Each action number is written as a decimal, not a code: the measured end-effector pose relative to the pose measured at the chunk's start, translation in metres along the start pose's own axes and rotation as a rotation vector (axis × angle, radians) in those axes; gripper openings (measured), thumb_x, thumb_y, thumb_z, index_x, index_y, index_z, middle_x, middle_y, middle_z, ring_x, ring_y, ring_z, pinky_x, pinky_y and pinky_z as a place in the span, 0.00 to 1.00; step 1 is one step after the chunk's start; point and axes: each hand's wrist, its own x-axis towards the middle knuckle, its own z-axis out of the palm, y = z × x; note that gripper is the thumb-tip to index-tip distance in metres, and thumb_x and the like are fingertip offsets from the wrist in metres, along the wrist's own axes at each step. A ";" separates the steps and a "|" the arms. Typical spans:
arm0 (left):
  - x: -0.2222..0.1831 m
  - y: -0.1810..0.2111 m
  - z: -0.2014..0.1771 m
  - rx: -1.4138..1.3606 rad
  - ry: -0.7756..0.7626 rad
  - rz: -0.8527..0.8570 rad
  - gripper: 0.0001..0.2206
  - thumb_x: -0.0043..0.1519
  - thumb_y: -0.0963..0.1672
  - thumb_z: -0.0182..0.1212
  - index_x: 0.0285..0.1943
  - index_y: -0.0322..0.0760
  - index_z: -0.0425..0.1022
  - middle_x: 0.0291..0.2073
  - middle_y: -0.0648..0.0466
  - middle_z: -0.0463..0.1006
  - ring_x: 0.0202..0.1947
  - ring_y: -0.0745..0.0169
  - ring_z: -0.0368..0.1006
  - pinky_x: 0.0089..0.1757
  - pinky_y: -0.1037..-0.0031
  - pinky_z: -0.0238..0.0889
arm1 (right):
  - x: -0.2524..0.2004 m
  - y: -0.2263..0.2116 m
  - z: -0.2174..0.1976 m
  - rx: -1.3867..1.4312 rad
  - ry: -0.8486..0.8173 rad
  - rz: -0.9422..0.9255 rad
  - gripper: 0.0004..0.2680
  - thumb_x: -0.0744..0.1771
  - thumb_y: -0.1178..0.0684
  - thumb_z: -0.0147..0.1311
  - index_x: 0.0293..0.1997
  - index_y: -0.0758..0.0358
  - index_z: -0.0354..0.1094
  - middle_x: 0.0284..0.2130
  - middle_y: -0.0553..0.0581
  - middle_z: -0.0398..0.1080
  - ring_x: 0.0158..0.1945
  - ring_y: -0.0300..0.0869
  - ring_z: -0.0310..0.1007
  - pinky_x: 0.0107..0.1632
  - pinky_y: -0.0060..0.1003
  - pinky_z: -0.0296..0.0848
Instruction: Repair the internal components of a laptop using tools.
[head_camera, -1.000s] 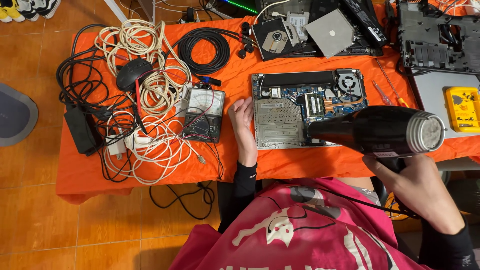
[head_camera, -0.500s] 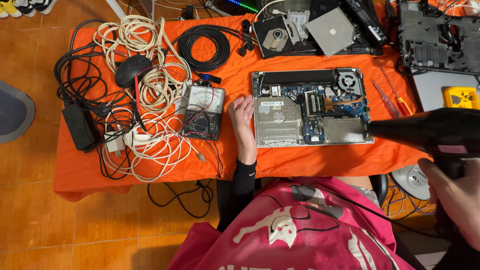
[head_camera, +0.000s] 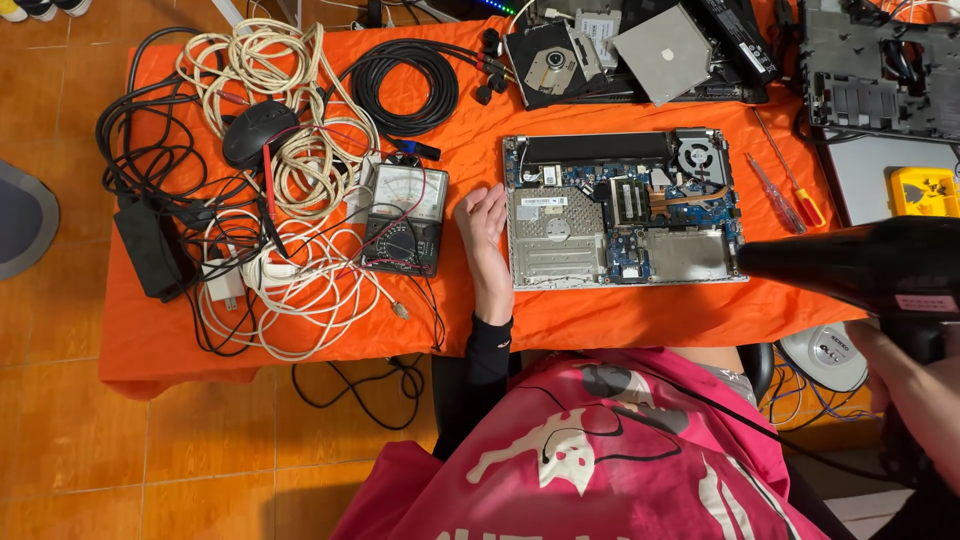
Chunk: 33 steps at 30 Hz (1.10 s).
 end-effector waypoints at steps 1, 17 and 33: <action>0.001 -0.001 0.000 0.000 0.001 0.000 0.20 0.71 0.49 0.40 0.65 0.31 0.58 0.66 0.35 0.66 0.71 0.42 0.61 0.69 0.59 0.50 | -0.003 -0.002 -0.001 0.017 -0.005 -0.026 0.25 0.73 0.38 0.57 0.22 0.73 0.63 0.12 0.60 0.62 0.15 0.45 0.59 0.20 0.44 0.61; 0.009 -0.005 -0.017 -0.173 -0.045 -0.061 0.21 0.72 0.50 0.43 0.65 0.30 0.61 0.65 0.35 0.68 0.68 0.44 0.63 0.67 0.60 0.52 | -0.108 -0.209 -0.025 0.376 -0.369 -0.471 0.10 0.62 0.56 0.62 0.46 0.64 0.75 0.26 0.54 0.77 0.24 0.33 0.65 0.24 0.35 0.67; 0.008 0.002 -0.017 -0.349 0.017 -0.188 0.24 0.71 0.51 0.35 0.68 0.30 0.60 0.67 0.34 0.67 0.69 0.43 0.62 0.66 0.58 0.51 | -0.085 -0.327 0.002 0.246 -0.257 -0.633 0.11 0.64 0.52 0.64 0.46 0.66 0.74 0.16 0.60 0.71 0.17 0.36 0.66 0.23 0.37 0.65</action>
